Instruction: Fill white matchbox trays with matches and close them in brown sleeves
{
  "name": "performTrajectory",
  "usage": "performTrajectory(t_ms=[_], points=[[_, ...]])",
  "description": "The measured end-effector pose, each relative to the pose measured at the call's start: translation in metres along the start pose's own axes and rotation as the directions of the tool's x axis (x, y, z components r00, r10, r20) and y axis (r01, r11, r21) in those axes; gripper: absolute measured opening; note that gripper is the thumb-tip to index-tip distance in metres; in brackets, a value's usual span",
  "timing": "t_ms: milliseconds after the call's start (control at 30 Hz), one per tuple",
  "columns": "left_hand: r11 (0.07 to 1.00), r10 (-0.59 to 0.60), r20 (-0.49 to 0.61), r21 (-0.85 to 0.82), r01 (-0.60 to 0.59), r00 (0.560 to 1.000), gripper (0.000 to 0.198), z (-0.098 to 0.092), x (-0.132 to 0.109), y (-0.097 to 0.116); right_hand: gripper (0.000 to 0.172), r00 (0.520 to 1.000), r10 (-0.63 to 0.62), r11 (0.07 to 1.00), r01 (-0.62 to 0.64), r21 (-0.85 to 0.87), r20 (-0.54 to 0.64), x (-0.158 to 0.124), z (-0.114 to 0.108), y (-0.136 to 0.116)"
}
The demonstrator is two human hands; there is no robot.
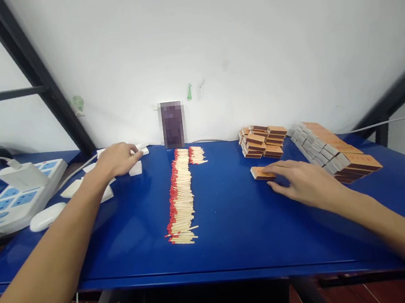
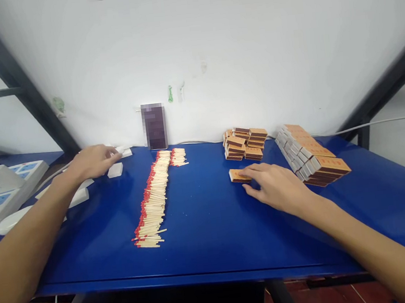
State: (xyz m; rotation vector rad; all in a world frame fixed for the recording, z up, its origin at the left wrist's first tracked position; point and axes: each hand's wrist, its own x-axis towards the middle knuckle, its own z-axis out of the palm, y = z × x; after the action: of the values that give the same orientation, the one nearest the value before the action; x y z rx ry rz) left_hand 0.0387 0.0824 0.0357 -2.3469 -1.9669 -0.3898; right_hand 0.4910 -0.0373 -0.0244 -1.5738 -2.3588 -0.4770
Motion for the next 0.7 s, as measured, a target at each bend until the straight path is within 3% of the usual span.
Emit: performTrajectory(t_ms=[67, 133, 200, 300, 400, 600, 700], points=[[0.983, -0.032, 0.125, 0.186, 0.008, 0.992, 0.050, 0.005, -0.004, 0.005, 0.034, 0.998, 0.007, 1.000, -0.006, 0.015, -0.056, 0.017, -0.008, -0.017], [0.969, -0.044, 0.151, 0.246, 0.005, 0.988, 0.052, 0.009, -0.007, 0.011, 0.034, 0.995, 0.014, 0.998, -0.007, 0.063, -0.099, 0.042, -0.015, -0.035], [0.958, -0.041, 0.165, 0.287, -0.008, 0.985, 0.051, 0.012, -0.009, 0.015, 0.034, 0.997, -0.066, 0.988, 0.070, 0.135, -0.030, 0.071, -0.013, -0.052], [0.947, 0.002, 0.193, 0.313, -0.064, 0.981, 0.045, 0.014, -0.012, 0.018, 0.036, 0.971, -0.222, 0.956, 0.200, 0.213, 0.085, 0.111, 0.008, -0.068], [0.941, 0.099, 0.232, 0.295, -0.166, 0.968, 0.041, 0.017, -0.013, 0.020, 0.036, 0.959, -0.275, 0.928, 0.244, 0.283, 0.073, 0.141, 0.032, -0.073], [0.927, 0.234, 0.289, 0.223, -0.303, 0.928, 0.035, 0.022, -0.013, 0.020, 0.026, 0.954, -0.300, 0.896, 0.287, 0.339, -0.016, 0.158, 0.044, -0.076], [0.933, 0.256, 0.209, 0.204, -0.298, 0.944, 0.036, 0.017, -0.015, 0.026, 0.021, 0.948, -0.317, 0.899, 0.291, 0.328, 0.027, 0.157, 0.044, -0.079]])
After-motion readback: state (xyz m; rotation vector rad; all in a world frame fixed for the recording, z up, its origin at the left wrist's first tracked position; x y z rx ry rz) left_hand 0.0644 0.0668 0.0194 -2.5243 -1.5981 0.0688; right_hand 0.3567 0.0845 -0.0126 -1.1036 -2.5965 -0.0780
